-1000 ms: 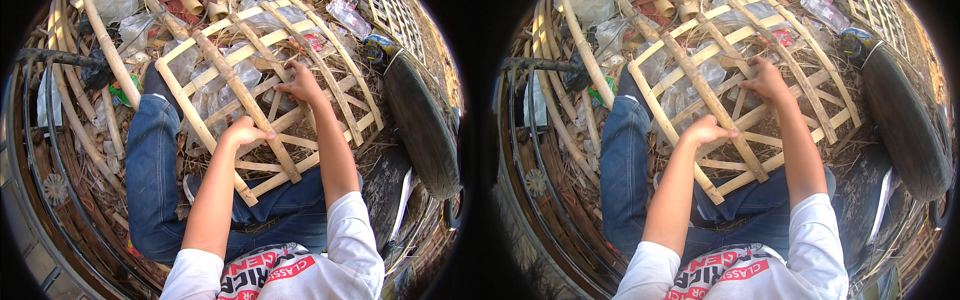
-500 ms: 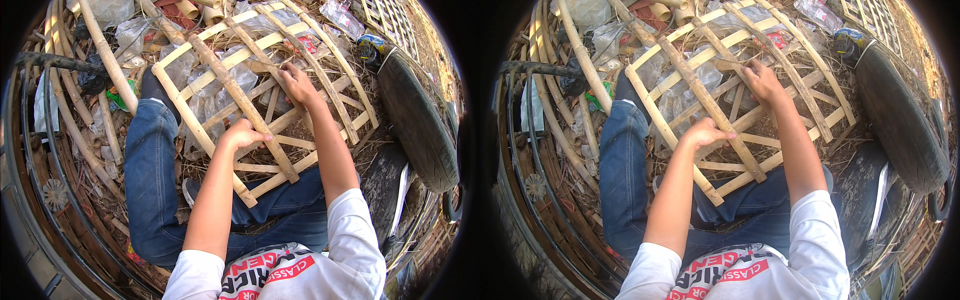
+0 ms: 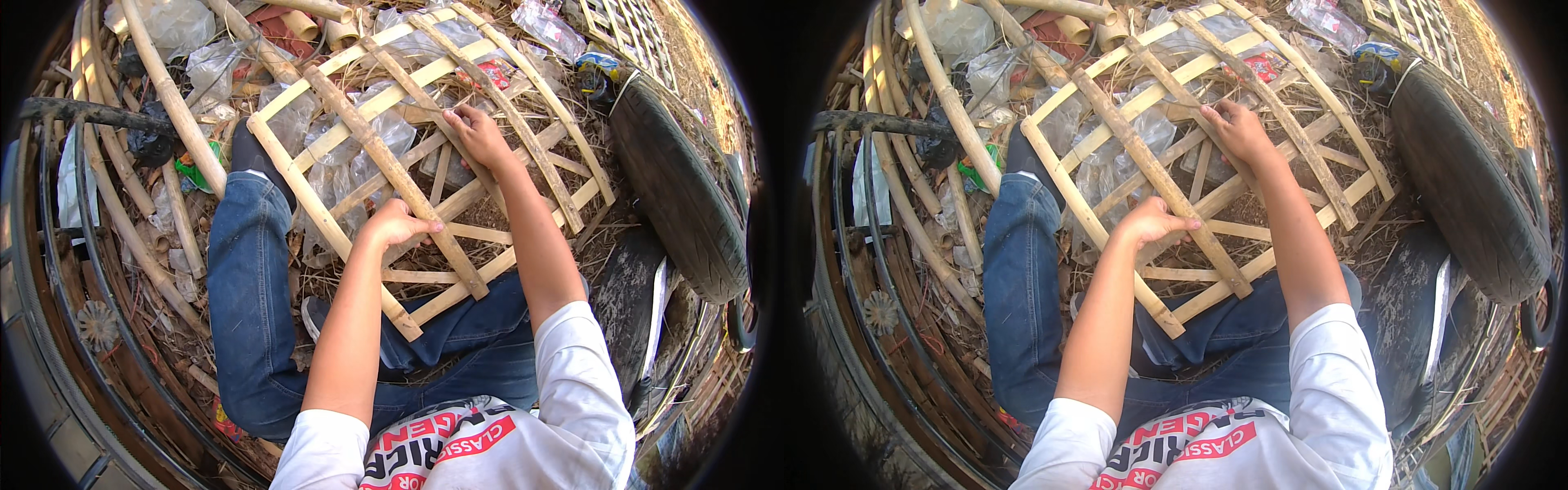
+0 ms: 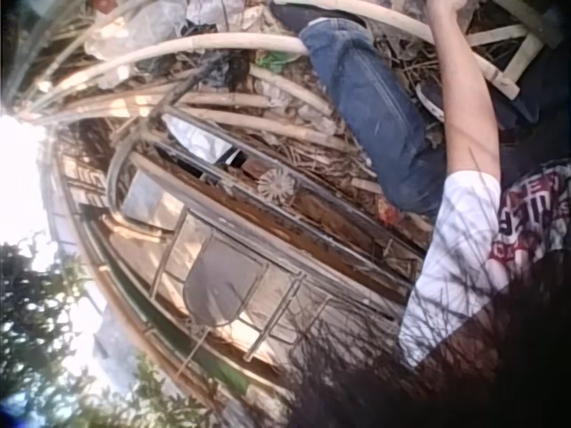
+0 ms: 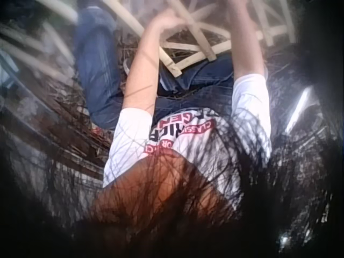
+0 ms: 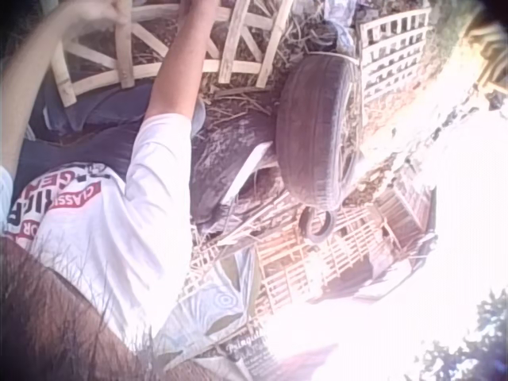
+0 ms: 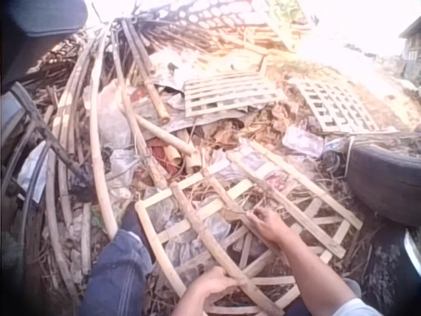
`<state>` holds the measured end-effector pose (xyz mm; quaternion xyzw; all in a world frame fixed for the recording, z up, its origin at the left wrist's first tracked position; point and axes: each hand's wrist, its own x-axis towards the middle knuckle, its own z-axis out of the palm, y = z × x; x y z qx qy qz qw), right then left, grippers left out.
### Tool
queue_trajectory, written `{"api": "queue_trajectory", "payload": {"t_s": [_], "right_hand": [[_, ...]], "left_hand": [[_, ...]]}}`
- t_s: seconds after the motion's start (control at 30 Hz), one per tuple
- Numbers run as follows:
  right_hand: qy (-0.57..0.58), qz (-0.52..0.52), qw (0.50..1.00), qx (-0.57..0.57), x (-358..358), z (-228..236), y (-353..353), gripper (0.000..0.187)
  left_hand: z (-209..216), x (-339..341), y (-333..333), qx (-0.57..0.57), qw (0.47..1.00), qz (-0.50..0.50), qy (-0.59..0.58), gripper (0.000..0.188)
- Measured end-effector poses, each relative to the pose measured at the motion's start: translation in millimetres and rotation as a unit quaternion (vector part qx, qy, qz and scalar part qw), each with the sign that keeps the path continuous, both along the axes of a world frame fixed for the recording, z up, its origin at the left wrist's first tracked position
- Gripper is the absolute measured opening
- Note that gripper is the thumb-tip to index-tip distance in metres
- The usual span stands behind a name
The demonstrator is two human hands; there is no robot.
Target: The person assembles a bamboo grid by hand and using a hammer to secure pieces together with nails while sitting on a pile of debris.
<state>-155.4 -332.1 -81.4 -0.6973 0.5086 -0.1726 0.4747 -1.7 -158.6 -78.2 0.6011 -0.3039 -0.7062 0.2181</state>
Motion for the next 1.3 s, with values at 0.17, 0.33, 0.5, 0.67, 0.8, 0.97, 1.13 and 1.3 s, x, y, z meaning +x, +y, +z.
{"api": "queue_trajectory", "payload": {"t_s": [0.17,0.33,0.5,0.67,0.8,0.97,1.13,1.3], "right_hand": [[-0.001,-0.008,0.998,-0.065,-2,-12,-1,0.040],[0.015,-0.034,0.998,-0.054,4,3,6,0.040],[0.023,-0.053,0.996,-0.062,6,6,9,0.040],[0.015,-0.063,0.998,0.000,11,18,15,0.039],[0.011,-0.048,0.999,-0.010,7,15,11,0.038],[0.005,-0.038,0.999,-0.038,2,4,7,0.033],[0.007,-0.041,0.998,-0.040,5,2,7,0.033],[0.001,-0.036,0.998,-0.050,3,-5,6,0.036]], "left_hand": [[0,0,-1,-0.013,1.000,-0.017,-0.001,0.026],[3,2,-1,0.006,1.000,-0.022,-0.001,0.027],[3,3,-2,0.015,1.000,-0.024,0.005,0.029],[8,4,0,0.012,1.000,-0.021,-0.017,0.028],[8,3,-2,0.005,1.000,-0.030,-0.004,0.030],[5,2,-2,0.000,1.000,-0.027,0.011,0.030],[3,3,-1,0.002,1.000,-0.028,-0.002,0.031],[6,2,-1,0.007,1.000,-0.029,-0.005,0.032]]}}
